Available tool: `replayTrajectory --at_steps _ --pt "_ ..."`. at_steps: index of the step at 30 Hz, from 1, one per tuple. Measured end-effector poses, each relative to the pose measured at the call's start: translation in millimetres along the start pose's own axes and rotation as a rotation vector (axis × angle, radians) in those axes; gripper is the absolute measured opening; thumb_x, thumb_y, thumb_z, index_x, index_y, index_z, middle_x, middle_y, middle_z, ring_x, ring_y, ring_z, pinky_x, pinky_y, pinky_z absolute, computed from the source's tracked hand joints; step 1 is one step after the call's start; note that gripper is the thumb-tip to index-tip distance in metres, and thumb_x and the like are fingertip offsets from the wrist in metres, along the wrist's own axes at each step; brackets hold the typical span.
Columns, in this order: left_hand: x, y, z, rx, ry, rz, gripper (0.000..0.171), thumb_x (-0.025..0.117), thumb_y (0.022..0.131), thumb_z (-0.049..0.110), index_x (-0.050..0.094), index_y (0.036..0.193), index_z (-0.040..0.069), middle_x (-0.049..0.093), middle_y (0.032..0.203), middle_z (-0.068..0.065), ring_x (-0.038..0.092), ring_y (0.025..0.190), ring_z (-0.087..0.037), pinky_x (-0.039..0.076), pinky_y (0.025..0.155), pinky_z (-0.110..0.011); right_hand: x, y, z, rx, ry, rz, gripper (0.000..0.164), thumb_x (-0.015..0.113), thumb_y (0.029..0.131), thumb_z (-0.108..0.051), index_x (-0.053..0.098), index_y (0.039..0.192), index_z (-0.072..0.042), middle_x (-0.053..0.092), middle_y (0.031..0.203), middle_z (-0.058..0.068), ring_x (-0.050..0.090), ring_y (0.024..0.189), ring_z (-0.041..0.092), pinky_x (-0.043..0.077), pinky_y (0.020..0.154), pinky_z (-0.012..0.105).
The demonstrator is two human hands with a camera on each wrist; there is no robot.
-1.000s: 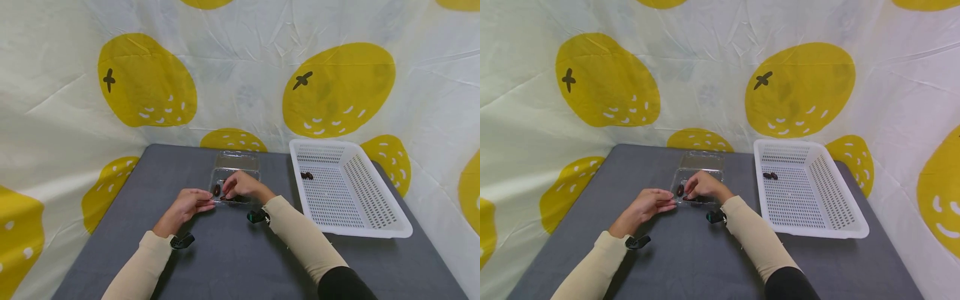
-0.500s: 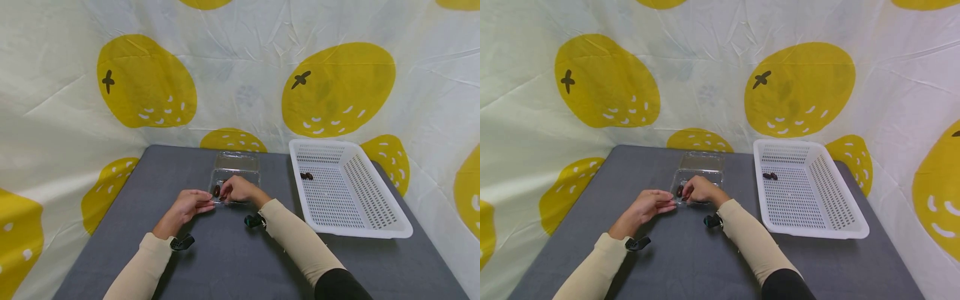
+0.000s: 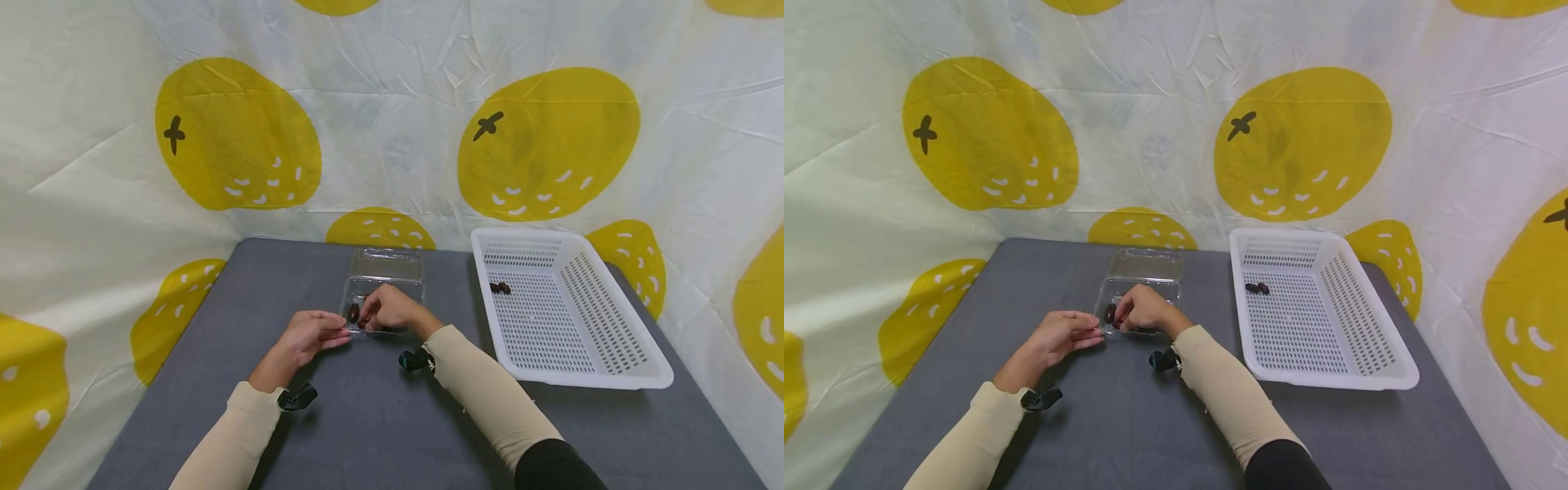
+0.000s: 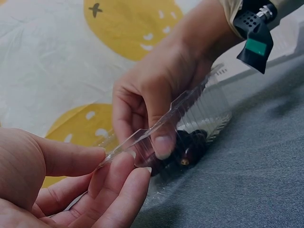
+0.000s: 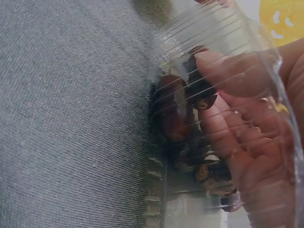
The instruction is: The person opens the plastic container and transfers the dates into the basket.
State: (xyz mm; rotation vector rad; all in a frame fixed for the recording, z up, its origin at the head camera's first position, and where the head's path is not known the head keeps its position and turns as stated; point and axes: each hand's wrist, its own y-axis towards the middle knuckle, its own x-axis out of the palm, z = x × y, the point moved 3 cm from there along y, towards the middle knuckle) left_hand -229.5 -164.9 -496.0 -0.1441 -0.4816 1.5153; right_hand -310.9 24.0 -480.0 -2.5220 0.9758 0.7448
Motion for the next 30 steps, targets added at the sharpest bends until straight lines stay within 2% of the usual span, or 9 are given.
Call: replayTrajectory --at_steps 6,15,21,30 --pt "0.6 0.0 -0.5 0.005 -0.007 -0.005 0.032 0.063 0.098 -0.007 0.059 0.127 -0.021 0.075 0.093 -0.013 0.076 0.077 -0.018 0.069 0.082 -0.04 -5.3 -4.5 -6.2 0.006 0.056 0.009 0.015 0.083 0.079 0.004 0.081 0.093 -0.002 0.079 0.082 0.009 0.069 0.069 0.006 0.059 0.064 0.021" --pt "0.4 0.1 -0.7 0.001 -0.022 -0.012 0.032 0.063 0.097 -0.009 0.058 0.126 -0.022 0.076 0.091 -0.014 0.076 0.076 -0.018 0.069 0.08 -0.04 -17.8 -9.0 -13.6 0.006 0.071 0.027 0.02 0.083 0.081 0.003 0.079 0.101 0.002 0.08 0.09 0.012 0.071 0.075 0.007 0.062 0.071 0.023" --pt "-0.3 0.4 -0.7 -0.002 -0.031 -0.009 0.024 0.063 0.097 -0.009 0.063 0.119 -0.018 0.076 0.091 -0.013 0.076 0.076 -0.018 0.069 0.079 -0.039 -28.7 -13.0 -16.1 0.014 0.061 0.053 0.019 0.083 0.083 0.0 0.08 0.101 -0.003 0.081 0.094 0.01 0.072 0.081 0.009 0.063 0.076 0.026" --pt "0.2 -0.5 2.3 -0.009 -0.033 -0.017 0.034 0.062 0.097 -0.009 0.056 0.128 -0.022 0.077 0.089 -0.012 0.076 0.075 -0.017 0.069 0.078 -0.039 -49.5 -21.0 -21.0 0.045 0.075 0.085 0.021 0.084 0.084 -0.001 0.08 0.104 -0.002 0.081 0.095 0.01 0.073 0.081 0.011 0.063 0.077 0.028"
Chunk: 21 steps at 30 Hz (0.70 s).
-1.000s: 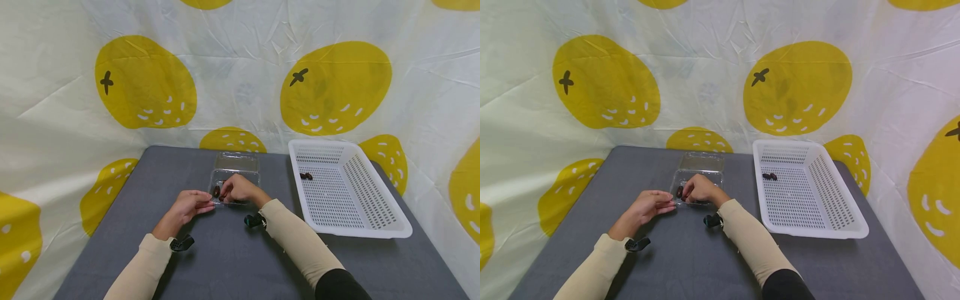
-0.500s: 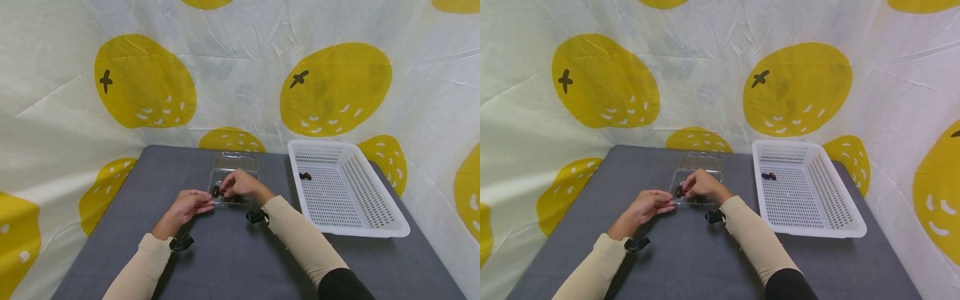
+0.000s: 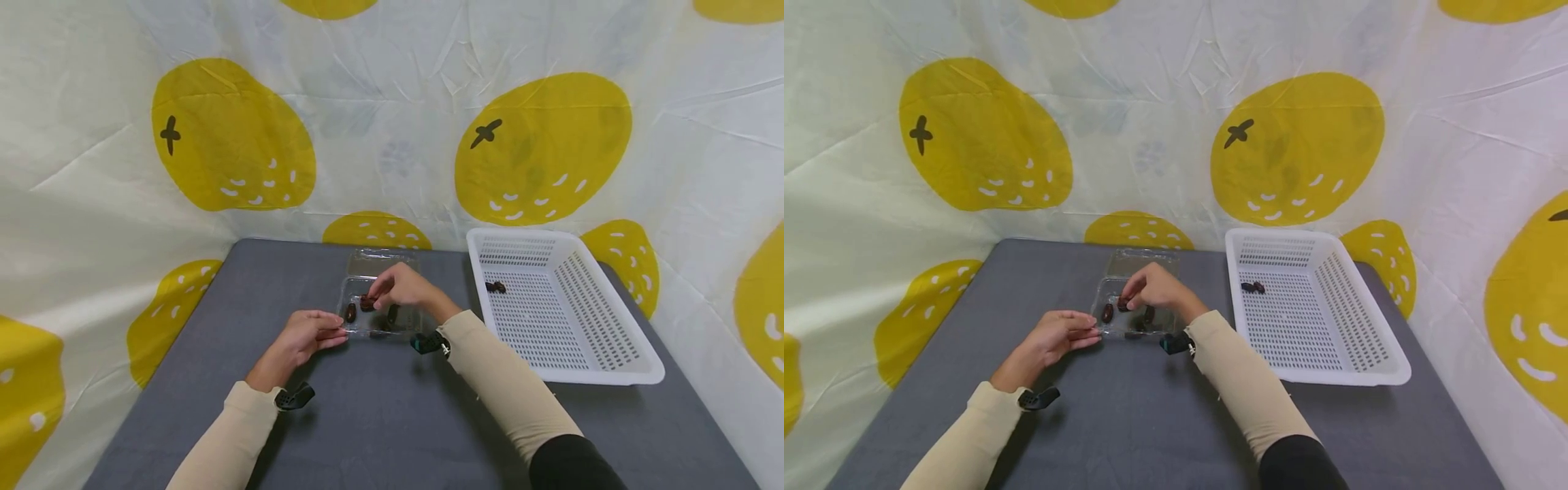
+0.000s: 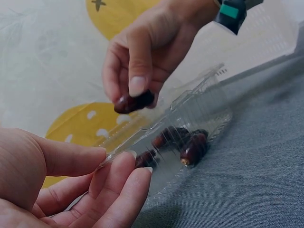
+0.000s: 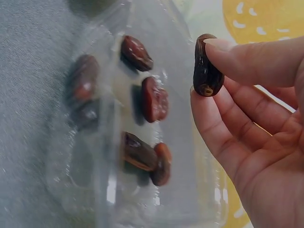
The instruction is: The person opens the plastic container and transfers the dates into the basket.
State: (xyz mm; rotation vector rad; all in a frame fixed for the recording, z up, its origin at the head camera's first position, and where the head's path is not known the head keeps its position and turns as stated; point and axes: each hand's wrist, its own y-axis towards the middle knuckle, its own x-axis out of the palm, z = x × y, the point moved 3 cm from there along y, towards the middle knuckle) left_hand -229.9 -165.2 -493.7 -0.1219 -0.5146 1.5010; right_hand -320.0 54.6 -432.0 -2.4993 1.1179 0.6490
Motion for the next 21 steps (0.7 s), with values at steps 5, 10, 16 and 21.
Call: replayTrajectory --at_steps 5,10,16,21 --pt "0.8 -1.7 0.3 0.001 0.005 0.002 0.034 0.062 0.098 -0.008 0.056 0.128 -0.022 0.077 0.089 -0.012 0.075 0.076 -0.017 0.069 0.077 -0.037 -12.2 -6.2 -3.3 -0.002 0.008 0.027 0.02 0.083 0.084 0.0 0.08 0.103 -0.002 0.08 0.095 0.011 0.073 0.082 0.012 0.062 0.076 0.028" --pt "1.7 -2.2 0.6 -0.003 0.017 0.014 0.031 0.063 0.098 -0.006 0.059 0.125 -0.02 0.077 0.089 -0.012 0.076 0.077 -0.018 0.069 0.079 -0.038 -25.7 -13.0 -2.6 -0.006 -0.002 0.046 0.02 0.083 0.085 0.0 0.08 0.105 -0.004 0.08 0.099 0.011 0.073 0.084 0.014 0.063 0.078 0.03" --pt "2.7 -2.9 -0.4 -0.007 0.026 0.015 0.03 0.064 0.098 -0.005 0.061 0.125 -0.019 0.077 0.092 -0.013 0.076 0.078 -0.018 0.069 0.081 -0.039 -45.2 -26.0 -2.7 0.006 0.009 0.075 0.022 0.082 0.086 -0.002 0.079 0.107 -0.003 0.079 0.101 0.012 0.073 0.088 0.018 0.063 0.086 0.039" --pt "2.4 -3.6 -0.5 -0.002 0.022 0.014 0.029 0.065 0.098 -0.006 0.062 0.123 -0.018 0.077 0.092 -0.012 0.077 0.079 -0.019 0.069 0.081 -0.039 -61.3 -34.6 0.1 0.012 0.009 0.1 0.021 0.081 0.087 -0.003 0.079 0.107 -0.003 0.079 0.103 0.012 0.073 0.092 0.02 0.062 0.087 0.04"
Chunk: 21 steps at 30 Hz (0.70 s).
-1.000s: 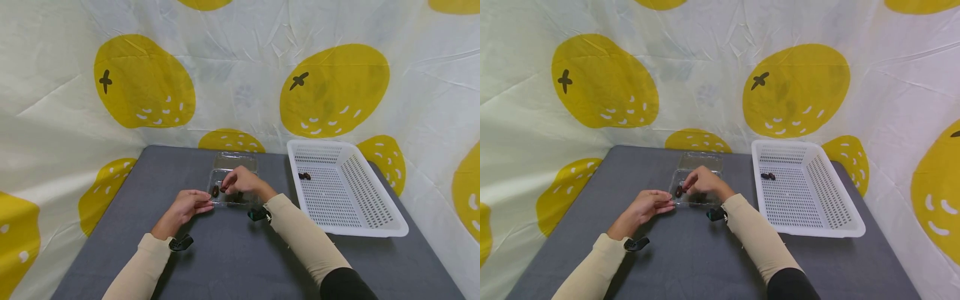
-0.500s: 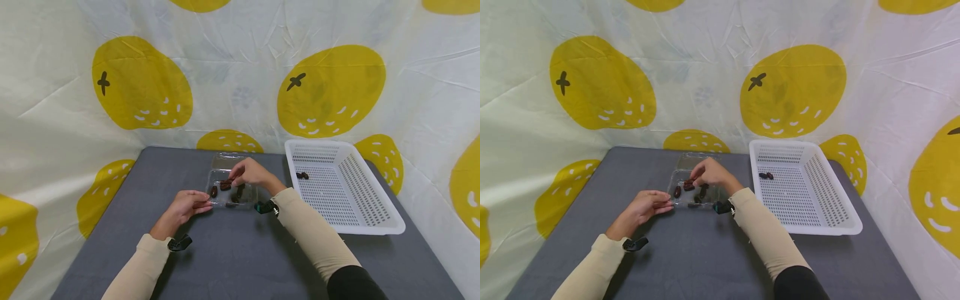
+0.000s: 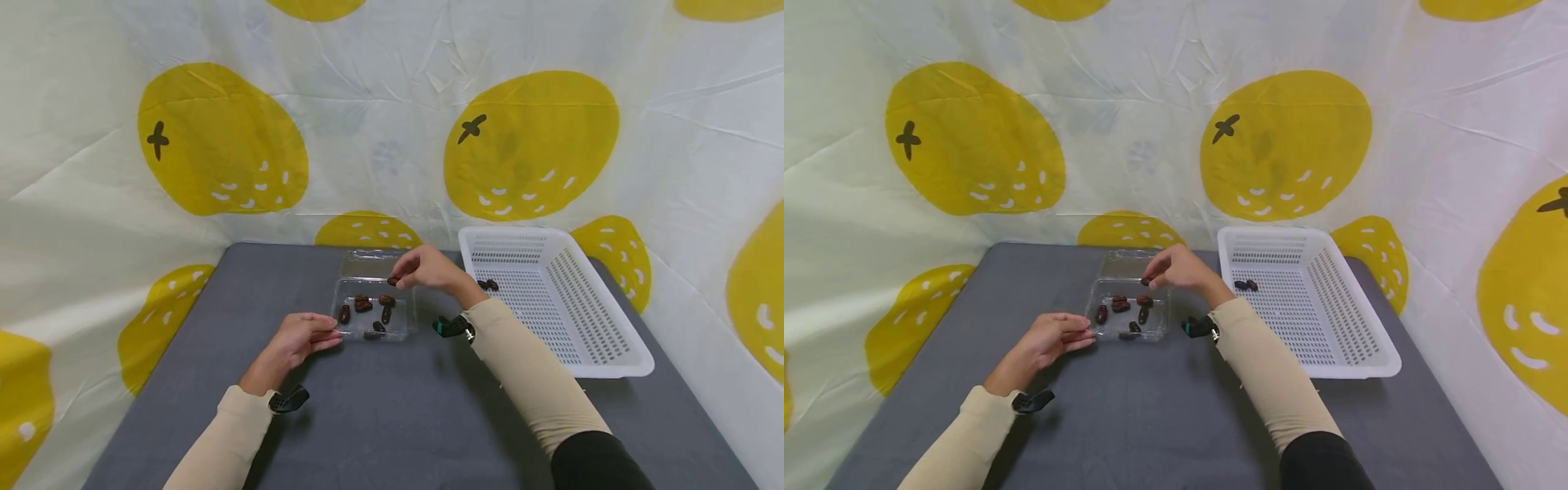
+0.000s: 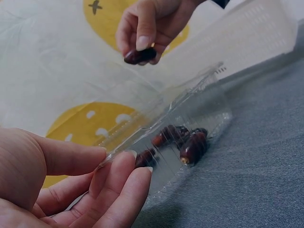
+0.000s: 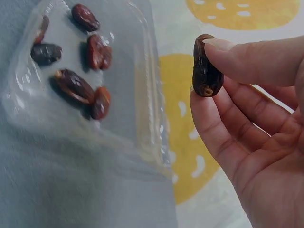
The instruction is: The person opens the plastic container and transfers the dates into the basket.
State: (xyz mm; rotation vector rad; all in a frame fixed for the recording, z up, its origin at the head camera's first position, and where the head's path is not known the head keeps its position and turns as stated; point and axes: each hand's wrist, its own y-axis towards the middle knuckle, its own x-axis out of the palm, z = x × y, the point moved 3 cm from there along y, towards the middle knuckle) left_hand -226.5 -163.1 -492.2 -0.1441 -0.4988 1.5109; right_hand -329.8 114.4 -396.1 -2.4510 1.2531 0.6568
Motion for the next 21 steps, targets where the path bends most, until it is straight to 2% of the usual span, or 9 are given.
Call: replayTrajectory --at_steps 6,14,21 --pt "-0.5 -1.4 0.9 0.001 0.009 -0.008 0.03 0.067 0.097 -0.004 0.062 0.124 -0.018 0.077 0.091 -0.011 0.076 0.08 -0.019 0.069 0.083 -0.039 -18.5 -7.3 5.0 0.041 -0.009 0.042 0.023 0.081 0.086 -0.002 0.078 0.109 -0.002 0.079 0.104 0.012 0.072 0.093 0.018 0.061 0.086 0.035" --pt "-3.3 0.1 -0.8 -0.004 0.031 0.023 0.033 0.067 0.097 -0.003 0.061 0.126 -0.018 0.077 0.095 -0.012 0.076 0.08 -0.018 0.069 0.082 -0.039 -39.2 -16.5 14.1 0.042 -0.012 0.092 0.023 0.082 0.084 -0.002 0.078 0.107 -0.001 0.08 0.1 0.011 0.073 0.09 0.017 0.061 0.084 0.032" --pt "-1.1 0.5 -1.2 -0.007 0.031 0.015 0.032 0.067 0.097 -0.003 0.061 0.125 -0.018 0.078 0.094 -0.013 0.076 0.079 -0.018 0.069 0.082 -0.039 -56.5 -28.3 24.3 0.054 -0.054 0.14 0.024 0.083 0.085 -0.003 0.078 0.108 0.0 0.08 0.1 0.012 0.072 0.088 0.015 0.059 0.081 0.029"
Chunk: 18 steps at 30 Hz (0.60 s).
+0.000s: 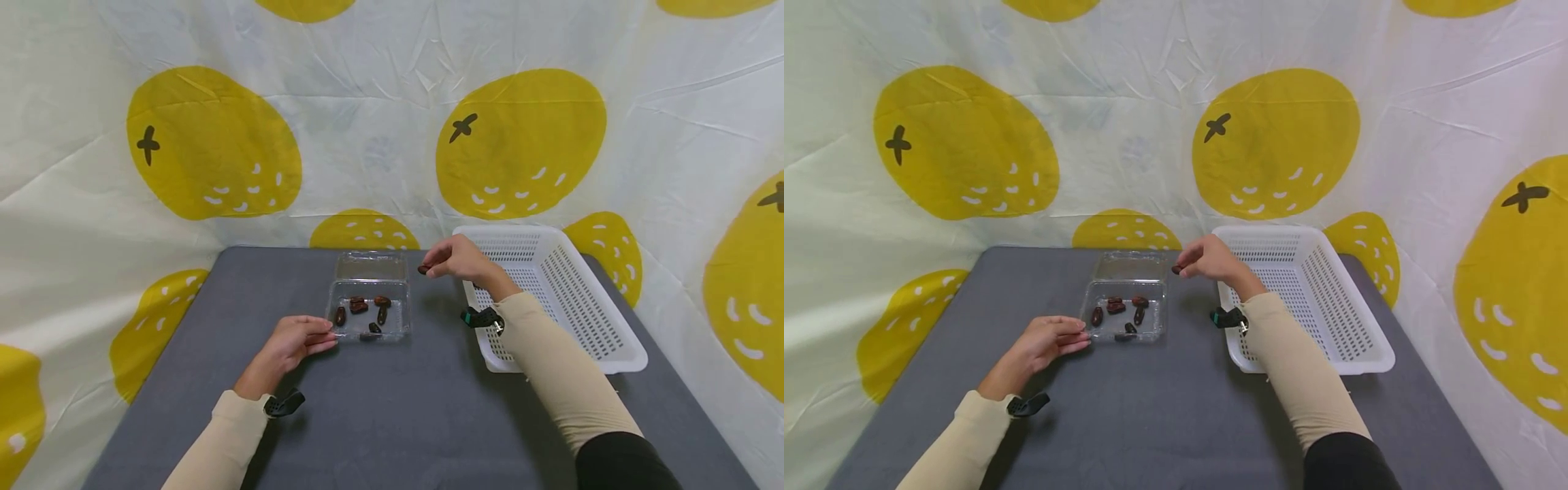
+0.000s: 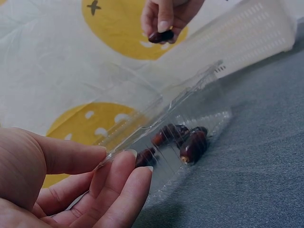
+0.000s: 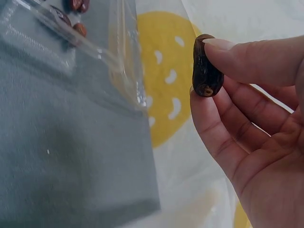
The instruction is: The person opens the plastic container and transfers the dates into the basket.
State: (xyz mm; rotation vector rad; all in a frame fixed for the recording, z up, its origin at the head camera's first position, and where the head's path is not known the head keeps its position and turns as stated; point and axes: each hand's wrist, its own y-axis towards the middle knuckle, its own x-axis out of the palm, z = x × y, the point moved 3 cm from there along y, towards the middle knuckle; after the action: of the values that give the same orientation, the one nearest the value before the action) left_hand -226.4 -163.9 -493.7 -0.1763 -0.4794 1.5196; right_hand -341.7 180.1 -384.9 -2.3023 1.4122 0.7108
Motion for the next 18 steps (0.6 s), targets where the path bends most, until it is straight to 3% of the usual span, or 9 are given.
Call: replayTrajectory --at_steps 7,14,18 --pt "-1.2 -0.8 0.8 -0.004 -0.012 -0.011 0.03 0.066 0.098 -0.003 0.061 0.123 -0.018 0.078 0.093 -0.012 0.077 0.079 -0.018 0.068 0.084 -0.041 -14.9 -7.9 6.4 0.004 -0.03 0.021 0.022 0.082 0.088 -0.007 0.079 0.109 -0.002 0.08 0.106 0.016 0.072 0.09 0.018 0.061 0.087 0.038" --pt "-1.4 -1.5 1.4 0.001 -0.022 -0.018 0.028 0.065 0.098 -0.005 0.062 0.122 -0.018 0.078 0.09 -0.01 0.076 0.079 -0.018 0.069 0.083 -0.04 -26.0 -15.2 15.4 0.023 -0.016 0.032 0.022 0.08 0.09 -0.006 0.078 0.111 0.0 0.079 0.107 0.018 0.071 0.089 0.017 0.06 0.083 0.032" --pt "-1.0 -3.2 2.6 0.001 -0.03 -0.031 0.026 0.066 0.097 -0.004 0.062 0.12 -0.017 0.078 0.089 -0.009 0.076 0.078 -0.018 0.069 0.083 -0.039 -30.8 -19.9 17.8 0.036 -0.014 0.031 0.024 0.08 0.09 -0.007 0.078 0.112 0.001 0.079 0.108 0.019 0.071 0.09 0.019 0.061 0.086 0.035"
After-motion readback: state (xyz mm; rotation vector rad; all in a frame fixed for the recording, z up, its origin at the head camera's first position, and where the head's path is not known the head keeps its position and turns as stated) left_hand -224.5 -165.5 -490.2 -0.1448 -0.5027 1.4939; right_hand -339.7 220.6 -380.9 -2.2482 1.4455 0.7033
